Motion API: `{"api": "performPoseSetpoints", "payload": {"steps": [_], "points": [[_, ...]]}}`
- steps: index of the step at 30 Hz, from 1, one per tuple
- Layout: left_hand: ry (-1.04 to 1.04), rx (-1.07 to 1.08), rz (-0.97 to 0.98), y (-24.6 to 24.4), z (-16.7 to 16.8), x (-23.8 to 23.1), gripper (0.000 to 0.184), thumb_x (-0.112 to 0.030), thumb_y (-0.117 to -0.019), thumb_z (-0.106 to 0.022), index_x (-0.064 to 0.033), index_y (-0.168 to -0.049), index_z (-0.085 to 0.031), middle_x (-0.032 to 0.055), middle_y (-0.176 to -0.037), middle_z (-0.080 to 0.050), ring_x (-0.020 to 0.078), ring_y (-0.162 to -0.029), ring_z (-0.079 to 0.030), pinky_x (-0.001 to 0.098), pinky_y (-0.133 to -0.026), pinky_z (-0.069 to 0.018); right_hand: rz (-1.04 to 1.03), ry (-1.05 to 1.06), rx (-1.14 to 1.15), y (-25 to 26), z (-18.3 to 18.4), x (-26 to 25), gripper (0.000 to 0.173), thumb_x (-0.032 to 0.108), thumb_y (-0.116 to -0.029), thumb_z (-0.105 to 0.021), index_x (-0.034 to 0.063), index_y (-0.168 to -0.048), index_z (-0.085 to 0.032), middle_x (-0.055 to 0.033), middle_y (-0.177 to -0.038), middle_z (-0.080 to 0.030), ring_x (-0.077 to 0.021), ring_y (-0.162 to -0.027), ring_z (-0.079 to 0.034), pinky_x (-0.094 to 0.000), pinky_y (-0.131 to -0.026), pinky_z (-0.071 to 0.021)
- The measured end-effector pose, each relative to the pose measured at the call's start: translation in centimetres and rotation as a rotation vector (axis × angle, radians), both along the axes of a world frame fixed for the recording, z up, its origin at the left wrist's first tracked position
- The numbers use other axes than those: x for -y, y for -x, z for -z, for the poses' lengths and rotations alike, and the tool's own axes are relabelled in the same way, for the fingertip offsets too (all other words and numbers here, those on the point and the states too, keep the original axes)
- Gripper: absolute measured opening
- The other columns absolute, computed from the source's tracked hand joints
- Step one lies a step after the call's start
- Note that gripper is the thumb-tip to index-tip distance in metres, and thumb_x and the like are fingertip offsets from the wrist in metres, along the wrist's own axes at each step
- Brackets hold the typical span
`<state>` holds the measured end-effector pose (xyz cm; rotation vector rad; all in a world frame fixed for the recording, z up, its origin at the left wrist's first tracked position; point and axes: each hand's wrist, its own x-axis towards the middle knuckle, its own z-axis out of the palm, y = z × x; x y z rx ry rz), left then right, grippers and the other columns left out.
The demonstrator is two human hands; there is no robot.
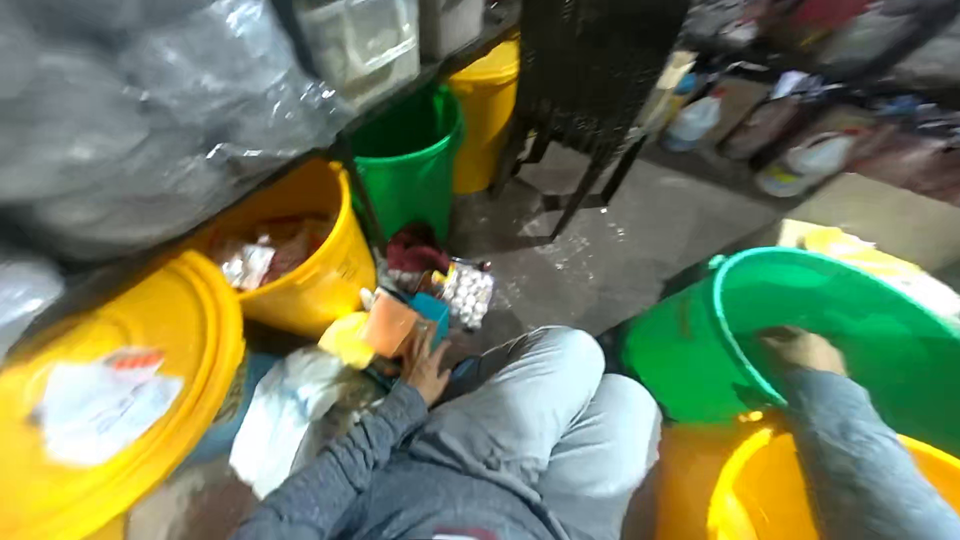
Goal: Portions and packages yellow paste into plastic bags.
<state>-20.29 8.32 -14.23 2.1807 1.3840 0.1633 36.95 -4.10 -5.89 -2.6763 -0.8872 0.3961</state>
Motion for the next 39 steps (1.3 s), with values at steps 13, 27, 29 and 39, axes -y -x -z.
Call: {"api": "performPoseSetpoints", "payload": {"steps": [13, 27, 29, 39], "points": [[0.242, -0.005, -0.392, 2.8, 2.0, -5.1, 0.054, -0.040, -0.0991, -0.063, -0.0061, -0.141, -0.058, 0.0211, -0.138, -0.061, 0.0367, -0.131, -0.056, 0.0551, -0.111, -0.0432, -0.917, -0.327, -0.107, 30.3, -1.7, -10.4, 0.028, 0.012, -0.1003, -0.059, -0.0012, -0.122, -0.069, -0.0236, -0.135, -0.063, -0.0377, -0.127, -0.060, -0.0527, -0.109, -0.0478], [0.099, 0.526, 0.170, -4.1, -8.0, 4.7, 0.035, -0.015, -0.0890, -0.072, 0.0001, -0.120, -0.073, 0.0209, -0.112, -0.071, 0.0283, -0.103, -0.070, 0.0407, -0.094, -0.0561, -0.957, 0.141, -0.055, 37.0, 0.5, -3.7, 0.076, 0.027, -0.0927, -0.068, -0.0037, -0.155, -0.039, -0.0221, -0.170, -0.017, -0.0448, -0.157, -0.010, -0.0648, -0.124, -0.0087], [0.050, 0.509, 0.303, -4.2, -6.6, 4.6, 0.065, -0.026, -0.0756, -0.085, -0.0040, -0.134, -0.065, 0.0221, -0.135, -0.061, 0.0347, -0.128, -0.056, 0.0473, -0.111, -0.0441, -0.979, 0.116, -0.035, 36.4, 0.7, -2.1, 0.059, 0.023, -0.0917, -0.070, -0.0035, -0.143, -0.056, -0.0237, -0.167, -0.025, -0.0460, -0.156, -0.014, -0.0676, -0.123, -0.0094], [0.404, 0.475, 0.245, -4.1, -4.6, 3.5, 0.052, -0.013, -0.0964, -0.066, 0.0052, -0.143, -0.052, 0.0215, -0.139, -0.060, 0.0267, -0.131, -0.058, 0.0408, -0.115, -0.0427, -0.774, -0.658, -0.141, 35.2, -2.1, 1.4, 0.020, 0.019, -0.0936, -0.061, 0.0052, -0.096, -0.075, -0.0209, -0.139, -0.061, -0.0395, -0.138, -0.051, -0.0573, -0.114, -0.0412]]}}
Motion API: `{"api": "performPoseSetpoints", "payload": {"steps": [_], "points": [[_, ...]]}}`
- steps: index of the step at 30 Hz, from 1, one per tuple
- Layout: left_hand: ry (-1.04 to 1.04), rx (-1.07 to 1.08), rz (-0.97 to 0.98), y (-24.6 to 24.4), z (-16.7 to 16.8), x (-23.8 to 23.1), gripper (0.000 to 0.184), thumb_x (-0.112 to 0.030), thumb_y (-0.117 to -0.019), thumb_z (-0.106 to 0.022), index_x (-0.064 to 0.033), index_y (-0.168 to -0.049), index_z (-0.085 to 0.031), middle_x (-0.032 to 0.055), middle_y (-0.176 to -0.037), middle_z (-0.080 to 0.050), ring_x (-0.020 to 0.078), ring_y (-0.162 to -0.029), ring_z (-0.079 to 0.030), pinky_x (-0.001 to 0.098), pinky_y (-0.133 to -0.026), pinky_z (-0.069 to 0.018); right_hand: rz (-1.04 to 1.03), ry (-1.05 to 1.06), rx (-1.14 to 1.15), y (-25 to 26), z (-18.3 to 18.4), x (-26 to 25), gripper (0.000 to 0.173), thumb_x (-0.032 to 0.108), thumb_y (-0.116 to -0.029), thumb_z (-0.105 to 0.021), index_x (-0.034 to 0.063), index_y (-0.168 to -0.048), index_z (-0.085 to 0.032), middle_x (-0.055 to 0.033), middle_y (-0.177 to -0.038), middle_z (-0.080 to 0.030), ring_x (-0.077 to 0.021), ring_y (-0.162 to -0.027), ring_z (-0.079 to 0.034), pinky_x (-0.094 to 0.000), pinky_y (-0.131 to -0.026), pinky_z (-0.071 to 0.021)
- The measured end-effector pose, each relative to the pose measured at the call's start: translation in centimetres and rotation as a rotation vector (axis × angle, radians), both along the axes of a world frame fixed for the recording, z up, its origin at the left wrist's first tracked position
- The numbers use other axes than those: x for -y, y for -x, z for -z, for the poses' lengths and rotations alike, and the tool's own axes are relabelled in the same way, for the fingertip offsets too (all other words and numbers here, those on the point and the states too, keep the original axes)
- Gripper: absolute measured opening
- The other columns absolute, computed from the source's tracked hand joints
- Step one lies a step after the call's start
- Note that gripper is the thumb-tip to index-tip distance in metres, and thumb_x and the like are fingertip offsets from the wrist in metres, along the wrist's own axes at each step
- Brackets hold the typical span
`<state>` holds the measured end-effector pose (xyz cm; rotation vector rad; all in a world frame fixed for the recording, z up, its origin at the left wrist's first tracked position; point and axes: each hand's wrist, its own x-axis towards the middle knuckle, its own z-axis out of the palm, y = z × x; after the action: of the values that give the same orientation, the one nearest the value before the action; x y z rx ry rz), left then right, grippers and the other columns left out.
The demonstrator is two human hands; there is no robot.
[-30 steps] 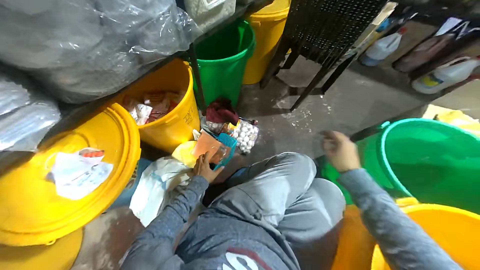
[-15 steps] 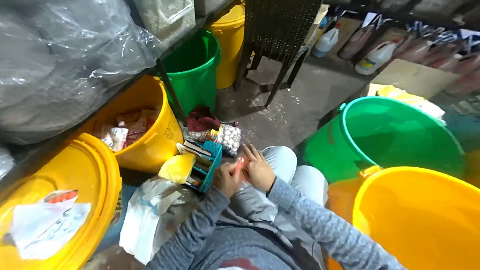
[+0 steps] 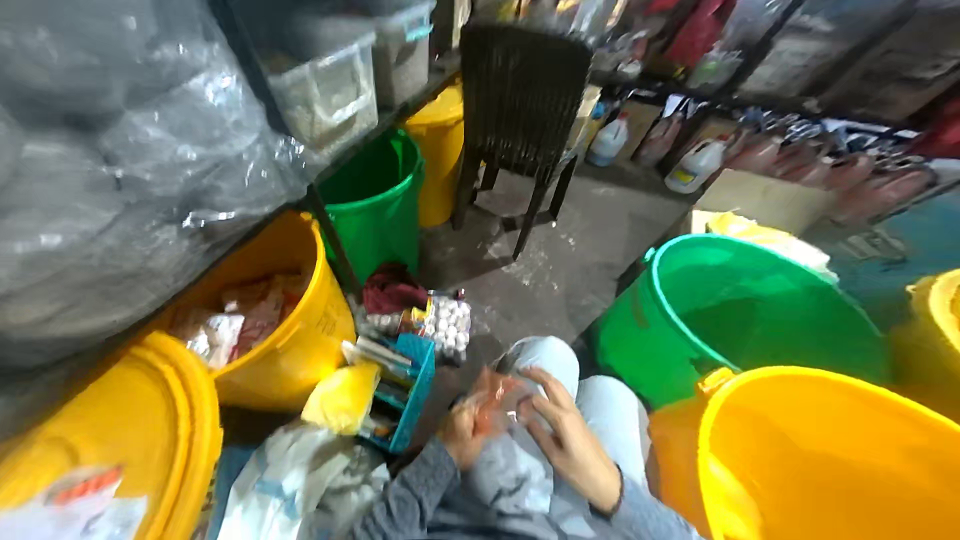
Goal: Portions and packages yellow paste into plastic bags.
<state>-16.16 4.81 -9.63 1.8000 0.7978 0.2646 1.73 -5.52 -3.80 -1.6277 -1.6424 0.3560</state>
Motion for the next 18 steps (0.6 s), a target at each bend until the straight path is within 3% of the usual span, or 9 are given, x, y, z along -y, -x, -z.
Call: {"api": "performPoseSetpoints", "payload": {"steps": [2, 3, 6, 7, 9, 11, 13, 16, 18], "points": [[-0.140, -0.014, -0.130, 0.7, 0.6, -1.3, 0.040, -0.009, -0.0987, -0.059, -0.0008, -0.138, -0.061, 0.0173, -0.133, -0.066, 0.0273, -0.123, -0.064, 0.0453, -0.110, -0.0478, 0.010, -0.100, -0.199, -0.6, -2.5, 1.1, 0.025, 0.023, -0.1031, -0.054, 0.0031, -0.097, -0.068, -0.0163, -0.139, -0.060, -0.0238, -0.137, -0.052, -0.0424, -0.115, -0.0425], [-0.285, -0.003, -0.194, 1.3, 1.4, -2.4, 0.040, -0.008, -0.0962, -0.060, -0.0044, -0.136, -0.063, 0.0150, -0.133, -0.067, 0.0282, -0.122, -0.065, 0.0492, -0.108, -0.0503, 0.019, -0.155, -0.293, -1.1, -3.7, 1.8, 0.026, 0.023, -0.1066, -0.050, 0.0018, -0.101, -0.064, -0.0121, -0.130, -0.064, -0.0157, -0.130, -0.057, -0.0355, -0.110, -0.0470], [-0.687, 0.059, -0.425, 3.7, 1.8, -6.1, 0.046, 0.000, -0.0847, -0.066, 0.0013, -0.130, -0.066, 0.0205, -0.131, -0.067, 0.0397, -0.118, -0.066, 0.0601, -0.101, -0.0508, 0.103, -0.312, -0.526, -2.3, -6.0, 3.9, 0.021, 0.030, -0.1113, -0.041, 0.0171, -0.108, -0.058, 0.0084, -0.087, -0.067, -0.0013, -0.082, -0.066, -0.0252, -0.077, -0.0580], [-0.760, 0.029, -0.448, 4.6, 1.3, -7.2, 0.047, 0.003, -0.0814, -0.067, 0.0036, -0.129, -0.067, 0.0227, -0.130, -0.067, 0.0429, -0.120, -0.064, 0.0612, -0.103, -0.0489, 0.130, -0.338, -0.539, -2.6, -6.4, 4.7, 0.019, 0.029, -0.1116, -0.041, 0.0190, -0.107, -0.057, 0.0110, -0.082, -0.063, 0.0014, -0.074, -0.062, -0.0217, -0.070, -0.0552], [-0.770, -0.155, -0.392, 6.0, 1.5, -8.6, 0.050, 0.006, -0.0789, -0.071, 0.0033, -0.128, -0.067, 0.0248, -0.132, -0.065, 0.0473, -0.126, -0.059, 0.0629, -0.109, -0.0424, 0.183, -0.322, -0.484, -3.0, -6.9, 6.3, 0.016, 0.019, -0.1097, -0.044, 0.0105, -0.106, -0.056, 0.0090, -0.081, -0.060, 0.0047, -0.069, -0.057, -0.0165, -0.065, -0.0510], [-0.593, -0.394, -0.205, 6.6, 3.5, -9.5, 0.053, -0.006, -0.0843, -0.074, 0.0004, -0.136, -0.063, 0.0296, -0.141, -0.056, 0.0538, -0.135, -0.046, 0.0716, -0.113, -0.0299, 0.223, -0.221, -0.387, -3.0, -6.8, 8.0, 0.018, 0.012, -0.1062, -0.050, -0.0036, -0.106, -0.060, -0.0018, -0.084, -0.063, 0.0003, -0.071, -0.058, -0.0199, -0.067, -0.0517], [-0.543, -0.311, -0.076, 5.5, 5.8, -9.9, 0.057, -0.024, -0.0872, -0.076, 0.0020, -0.136, -0.061, 0.0302, -0.136, -0.059, 0.0494, -0.129, -0.054, 0.0665, -0.108, -0.0404, 0.272, -0.092, -0.286, -3.1, -6.1, 9.3, 0.023, 0.013, -0.1045, -0.055, -0.0077, -0.107, -0.065, -0.0127, -0.081, -0.067, -0.0131, -0.068, -0.063, -0.0331, -0.066, -0.0548], [-0.247, 0.162, 0.110, -0.6, -1.2, -4.7, 0.063, -0.030, -0.0984, -0.066, 0.0102, -0.144, -0.048, 0.0305, -0.144, -0.052, 0.0398, -0.135, -0.052, 0.0522, -0.116, -0.0387, 0.337, 0.032, -0.201, -3.4, -4.2, 10.5, 0.031, 0.022, -0.1068, -0.053, -0.0043, -0.104, -0.069, -0.0171, -0.077, -0.068, -0.0278, -0.067, -0.066, -0.0498, -0.064, -0.0541], [-0.127, 0.335, 0.375, -5.0, -5.6, -0.7, 0.078, -0.039, -0.0938, -0.068, 0.0113, -0.147, -0.042, 0.0262, -0.143, -0.055, 0.0310, -0.135, -0.053, 0.0463, -0.116, -0.0403, 0.364, 0.048, -0.190, -2.9, -4.0, 10.6, 0.038, 0.025, -0.1096, -0.046, -0.0039, -0.103, -0.069, -0.0176, -0.075, -0.067, -0.0304, -0.065, -0.065, -0.0534, -0.063, -0.0528]]}}
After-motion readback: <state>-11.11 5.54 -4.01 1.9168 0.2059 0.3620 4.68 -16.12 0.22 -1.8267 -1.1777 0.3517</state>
